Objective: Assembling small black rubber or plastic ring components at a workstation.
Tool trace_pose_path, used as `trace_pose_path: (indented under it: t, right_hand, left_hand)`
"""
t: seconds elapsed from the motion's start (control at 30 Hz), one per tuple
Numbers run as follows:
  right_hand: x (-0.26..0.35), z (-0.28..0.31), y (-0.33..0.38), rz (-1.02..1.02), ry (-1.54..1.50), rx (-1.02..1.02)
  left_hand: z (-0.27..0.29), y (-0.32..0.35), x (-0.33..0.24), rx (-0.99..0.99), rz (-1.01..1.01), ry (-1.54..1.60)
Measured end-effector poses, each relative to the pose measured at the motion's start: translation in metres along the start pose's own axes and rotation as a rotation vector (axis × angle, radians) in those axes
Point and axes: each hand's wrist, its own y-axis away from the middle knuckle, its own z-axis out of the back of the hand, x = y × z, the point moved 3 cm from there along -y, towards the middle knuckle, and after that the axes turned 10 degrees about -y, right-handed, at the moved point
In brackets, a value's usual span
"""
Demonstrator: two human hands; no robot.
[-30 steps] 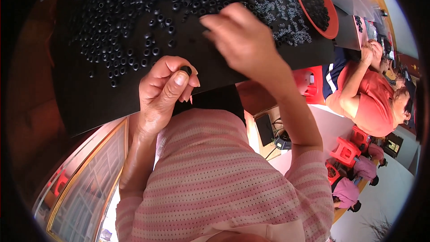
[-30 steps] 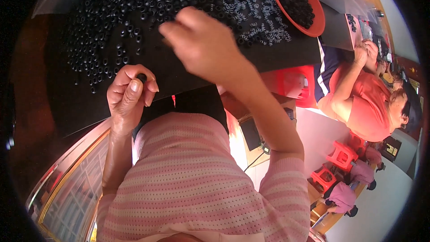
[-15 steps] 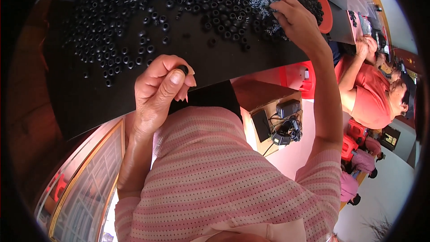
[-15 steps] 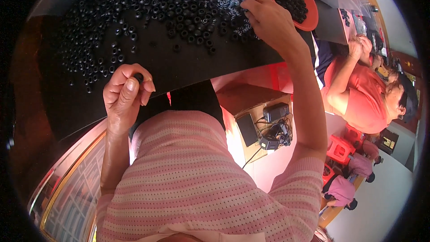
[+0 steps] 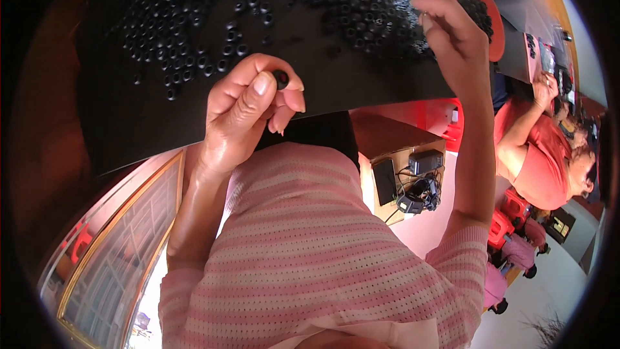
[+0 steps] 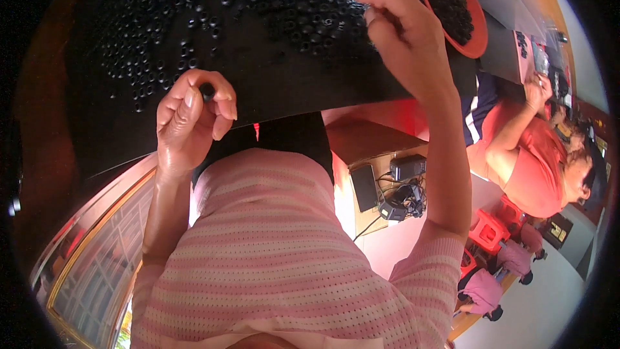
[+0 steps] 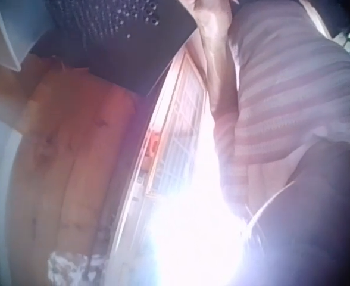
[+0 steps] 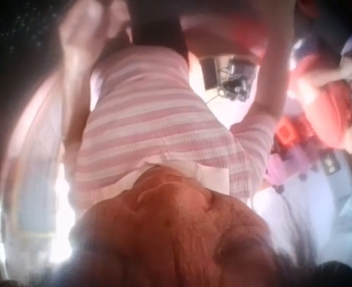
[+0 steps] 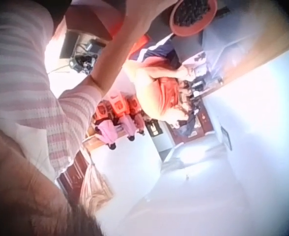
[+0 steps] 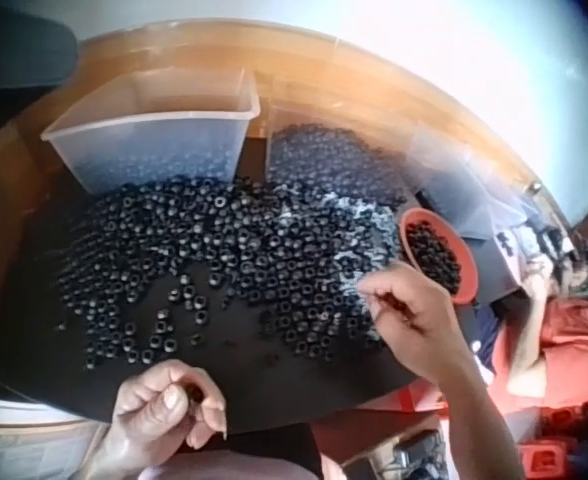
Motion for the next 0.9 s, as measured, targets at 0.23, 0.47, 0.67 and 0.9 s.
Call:
trace_pose_path:
  t: [0.23,0.47,0.67,0.9]
  right_hand:
    - [0.055,-0.066,0.011,-0.149,-0.602,0.095]
    - [0.066,-0.112,0.008,0.138,-0.606,0.119]
    - [0.074,-0.118,0.009,0.384,-0.33,-0.018]
    - [0.073,-0.122,0.008,0.477,-0.262,-0.099]
  left_hand:
    - [0.0,0.0,-0.001,0.018,0.048,0.058]
    - [-0.003,0.004,-0.003,-0.079,0.077,0.087]
    - [-0.001,0.005,-0.002,-0.106,0.059,0.092]
    - [0.001,0.004,-0.002,-0.077,0.032,0.047]
